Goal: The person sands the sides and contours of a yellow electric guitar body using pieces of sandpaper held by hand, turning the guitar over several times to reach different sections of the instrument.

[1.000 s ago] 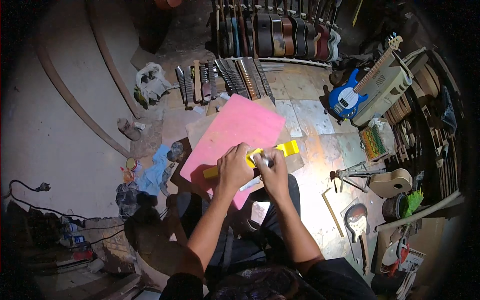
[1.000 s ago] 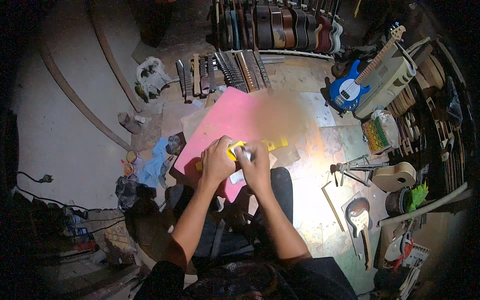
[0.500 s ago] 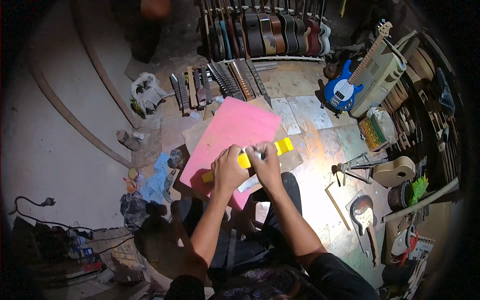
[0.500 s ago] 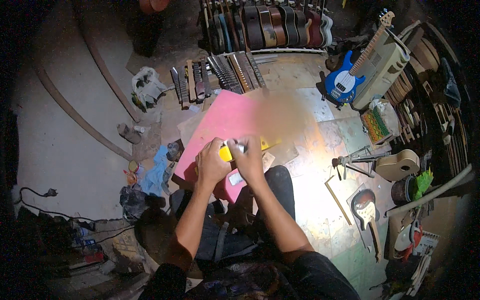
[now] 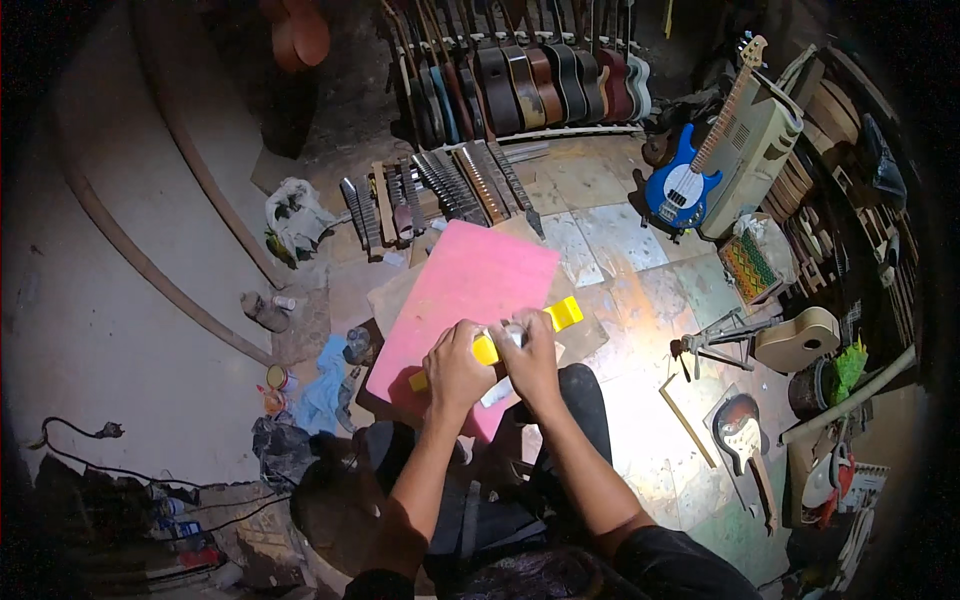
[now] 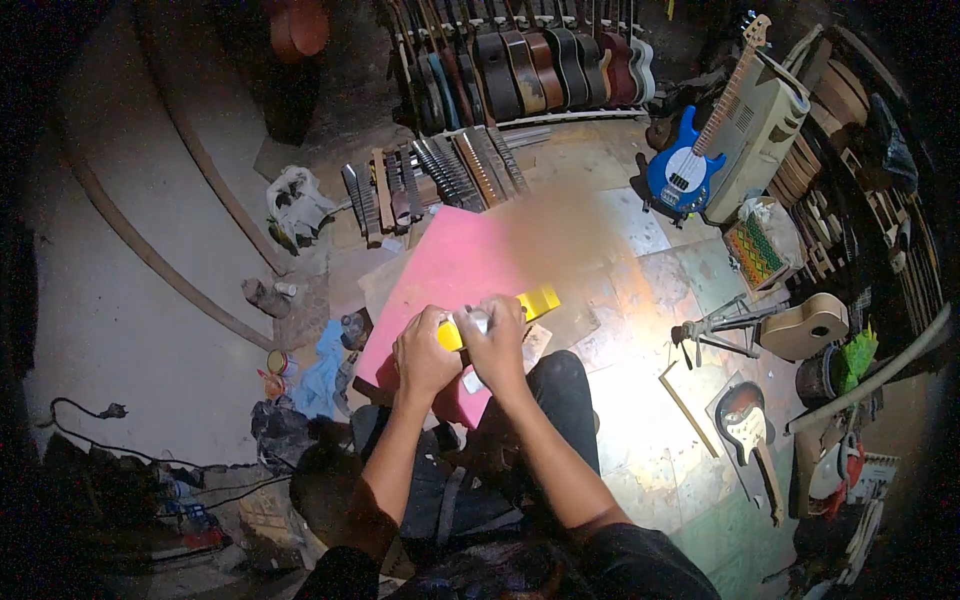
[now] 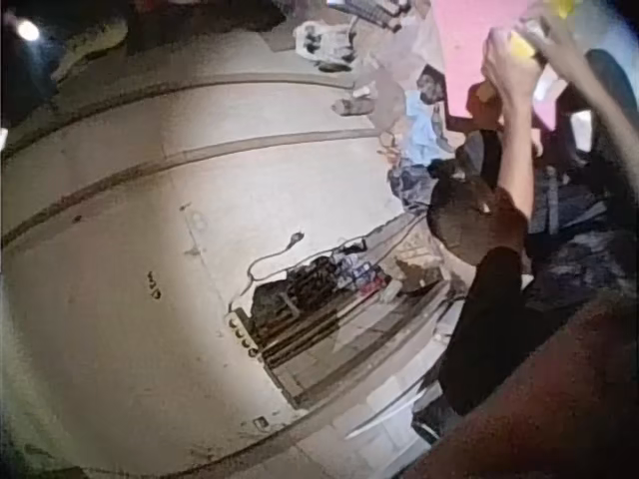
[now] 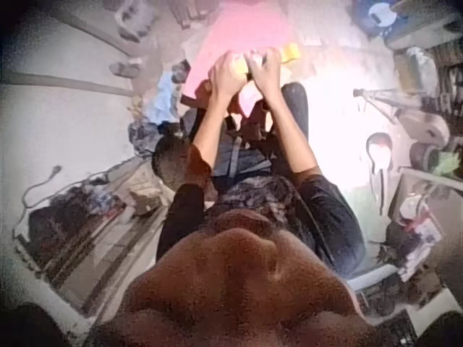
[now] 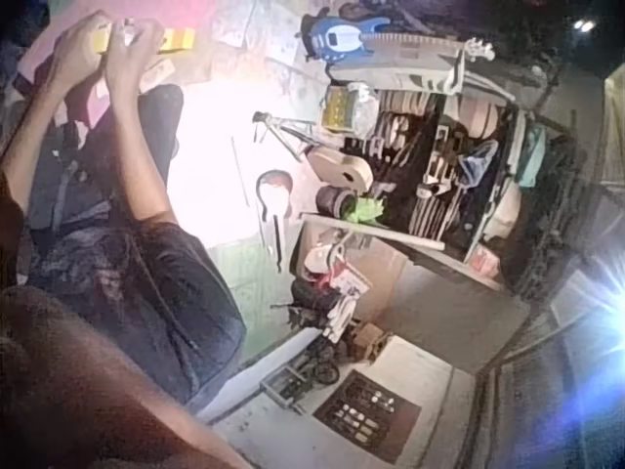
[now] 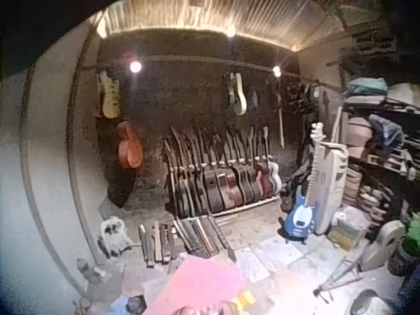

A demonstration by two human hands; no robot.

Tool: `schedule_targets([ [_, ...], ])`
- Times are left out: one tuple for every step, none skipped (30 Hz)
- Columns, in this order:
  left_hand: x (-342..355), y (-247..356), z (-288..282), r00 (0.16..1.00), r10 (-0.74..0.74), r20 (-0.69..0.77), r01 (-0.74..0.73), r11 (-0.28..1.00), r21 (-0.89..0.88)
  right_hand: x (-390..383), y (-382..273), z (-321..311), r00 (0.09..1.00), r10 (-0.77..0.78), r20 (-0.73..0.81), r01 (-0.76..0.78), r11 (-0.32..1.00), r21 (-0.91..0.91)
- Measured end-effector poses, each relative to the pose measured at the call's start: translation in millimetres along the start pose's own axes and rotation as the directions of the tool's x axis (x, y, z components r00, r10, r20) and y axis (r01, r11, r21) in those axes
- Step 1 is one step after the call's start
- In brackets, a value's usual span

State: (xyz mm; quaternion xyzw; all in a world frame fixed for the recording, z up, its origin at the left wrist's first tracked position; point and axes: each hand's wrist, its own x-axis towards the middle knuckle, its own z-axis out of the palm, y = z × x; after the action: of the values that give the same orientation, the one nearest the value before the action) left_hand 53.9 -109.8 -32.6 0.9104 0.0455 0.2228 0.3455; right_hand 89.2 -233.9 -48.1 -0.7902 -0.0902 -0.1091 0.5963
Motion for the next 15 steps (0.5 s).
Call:
schedule_targets([
  [2.4,4.1,-0.6,1.0,-0.007,0.027,0.007,1.0,0.006,9.2,2.9,3.6,1.0,-0.02,-0.017,0.019,0.999,-0.047],
  [6.5,5.1,4.1,1.0,0.002,0.025,-0.002,1.0,-0.003,15.5,4.9,3.4,0.999,-0.04,-0.034,0.037,0.995,-0.094],
  [6.3,-3.2,-1.1,1.0,-0.009,0.016,0.009,1.0,0.019,7.6,2.6,9.0,0.999,-0.053,-0.004,0.053,0.998,-0.036],
  [9.2,-7.6,-2.5,1.0,-0.01,0.003,0.01,1.0,0.026,-3.2,2.4,5.1,0.997,-0.076,0.014,0.075,0.997,0.012],
  [8.5,-10.0,-4.3,1.0,-0.01,-0.012,0.01,1.0,0.024,-14.3,1.2,2.4,0.995,-0.099,0.032,0.097,0.993,0.06],
  [4.0,-7.4,0.1,1.0,-0.011,-0.02,0.011,1.0,0.008,-24.4,-0.3,-4.5,0.998,-0.032,0.046,0.032,0.999,-0.001],
  [1.7,-5.9,2.4,0.999,-0.013,-0.029,0.013,1.0,-0.008,-17.8,1.0,-2.6,0.997,-0.073,-0.002,0.073,0.997,-0.015],
  [6.0,-7.7,2.4,0.999,0.008,-0.039,-0.009,1.0,-0.024,-3.9,1.8,3.0,0.992,-0.113,-0.048,0.112,0.993,-0.029],
  [5.2,-5.9,2.6,1.0,0.0,-0.01,0.0,1.0,-0.018,5.8,4.2,7.7,0.986,-0.139,-0.089,0.135,0.989,-0.052],
  [7.6,-0.9,-0.9,1.0,0.001,0.015,-0.001,1.0,-0.006,19.6,-4.7,10.0,0.988,-0.105,-0.116,0.094,0.991,-0.094],
  [8.0,1.7,-2.7,0.999,0.002,0.04,-0.002,1.0,0.006,14.2,-3.5,6.3,0.995,-0.065,-0.075,0.062,0.997,-0.044],
  [8.1,-5.5,-2.6,0.999,-0.008,0.037,0.007,1.0,0.026,5.9,-2.8,5.9,0.999,-0.033,-0.023,0.034,0.999,0.016],
  [7.0,-7.3,-2.8,1.0,-0.009,0.023,0.009,1.0,0.015,-1.4,-1.8,2.8,1.0,-0.014,0.028,0.012,0.997,0.072],
  [3.6,-8.3,-3.3,1.0,-0.011,0.009,0.011,1.0,0.005,-14.2,5.2,1.9,0.999,-0.044,0.024,0.041,0.995,0.096],
  [1.1,-6.7,0.4,1.0,-0.011,0.004,0.011,1.0,-0.017,-20.0,5.4,-1.9,1.0,0.01,0.022,-0.013,0.992,0.125],
])
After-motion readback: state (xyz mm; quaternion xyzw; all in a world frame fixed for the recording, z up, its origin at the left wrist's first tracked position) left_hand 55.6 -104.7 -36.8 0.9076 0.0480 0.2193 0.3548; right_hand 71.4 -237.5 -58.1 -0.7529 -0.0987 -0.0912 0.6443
